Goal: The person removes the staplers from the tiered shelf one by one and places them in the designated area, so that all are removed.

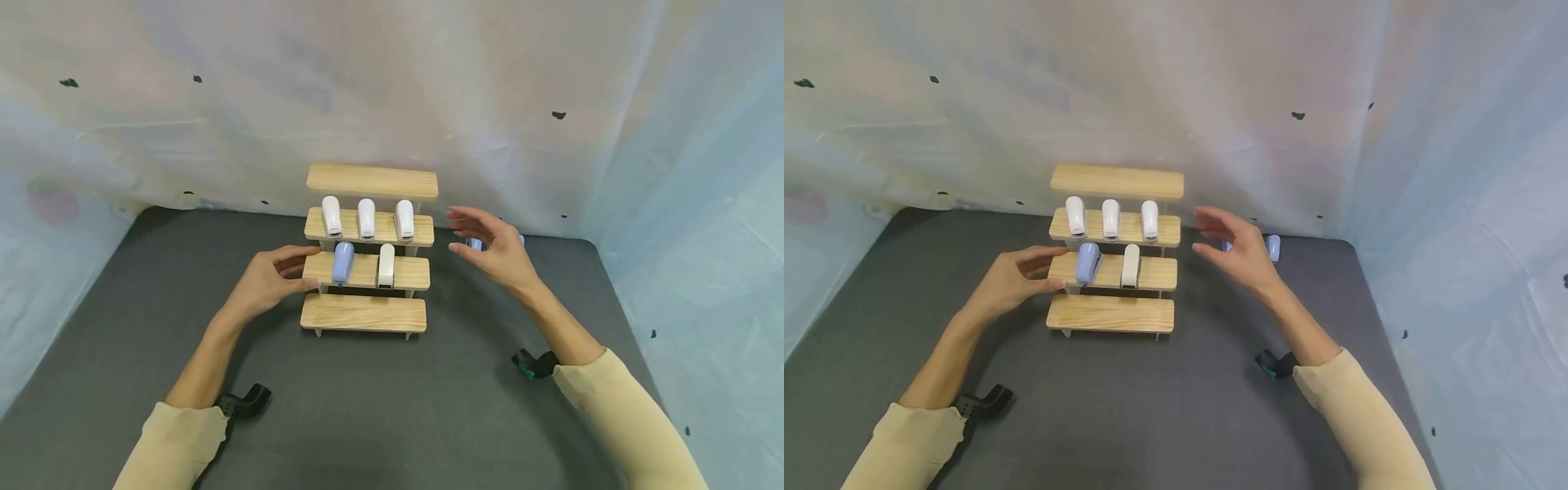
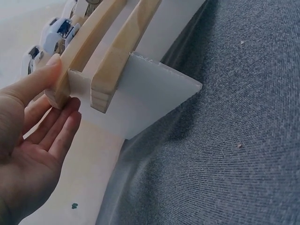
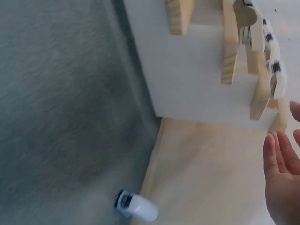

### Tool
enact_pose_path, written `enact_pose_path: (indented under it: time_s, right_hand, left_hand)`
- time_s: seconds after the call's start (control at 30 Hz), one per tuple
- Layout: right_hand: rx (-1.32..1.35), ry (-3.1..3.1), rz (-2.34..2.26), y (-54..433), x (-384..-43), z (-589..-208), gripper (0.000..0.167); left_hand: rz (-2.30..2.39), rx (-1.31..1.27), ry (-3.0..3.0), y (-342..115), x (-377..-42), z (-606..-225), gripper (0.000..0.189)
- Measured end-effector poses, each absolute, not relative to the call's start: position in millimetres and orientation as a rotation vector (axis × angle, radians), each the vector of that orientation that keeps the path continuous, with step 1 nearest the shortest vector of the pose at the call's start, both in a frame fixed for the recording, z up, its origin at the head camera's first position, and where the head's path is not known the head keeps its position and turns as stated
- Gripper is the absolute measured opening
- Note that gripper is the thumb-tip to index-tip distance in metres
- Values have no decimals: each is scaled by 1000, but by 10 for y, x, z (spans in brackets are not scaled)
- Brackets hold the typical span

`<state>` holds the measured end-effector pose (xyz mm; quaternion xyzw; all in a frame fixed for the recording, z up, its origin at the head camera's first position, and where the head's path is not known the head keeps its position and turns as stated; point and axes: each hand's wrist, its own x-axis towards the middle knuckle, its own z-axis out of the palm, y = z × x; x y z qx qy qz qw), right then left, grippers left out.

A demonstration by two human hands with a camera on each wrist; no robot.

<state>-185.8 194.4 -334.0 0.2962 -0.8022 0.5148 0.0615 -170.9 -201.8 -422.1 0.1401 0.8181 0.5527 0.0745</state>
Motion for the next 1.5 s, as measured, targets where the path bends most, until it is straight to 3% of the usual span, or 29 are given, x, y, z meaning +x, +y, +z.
enact_pose_path:
  time_s: [0.33, 0.57, 0.93, 1.5]
  right_hand:
    - [992, -2425, 1647, 1713, -2007, -3283, 59]
    - [986, -2427, 1673, 1704, -2189, -3508, 60]
    - [951, -2513, 1550, 1518, -2008, -3198, 54]
    - [895, -2573, 1605, 1407, -2011, -3160, 55]
  left_hand:
    - [1653, 435, 2447, -1994, -1760, -4202, 61]
    - [1663, 439, 2439, -1986, -1754, -4201, 62]
    - [1668, 442, 2437, -2003, -1739, -4178, 61]
    - [1663, 431, 2446, -2016, -1724, -4174, 62]
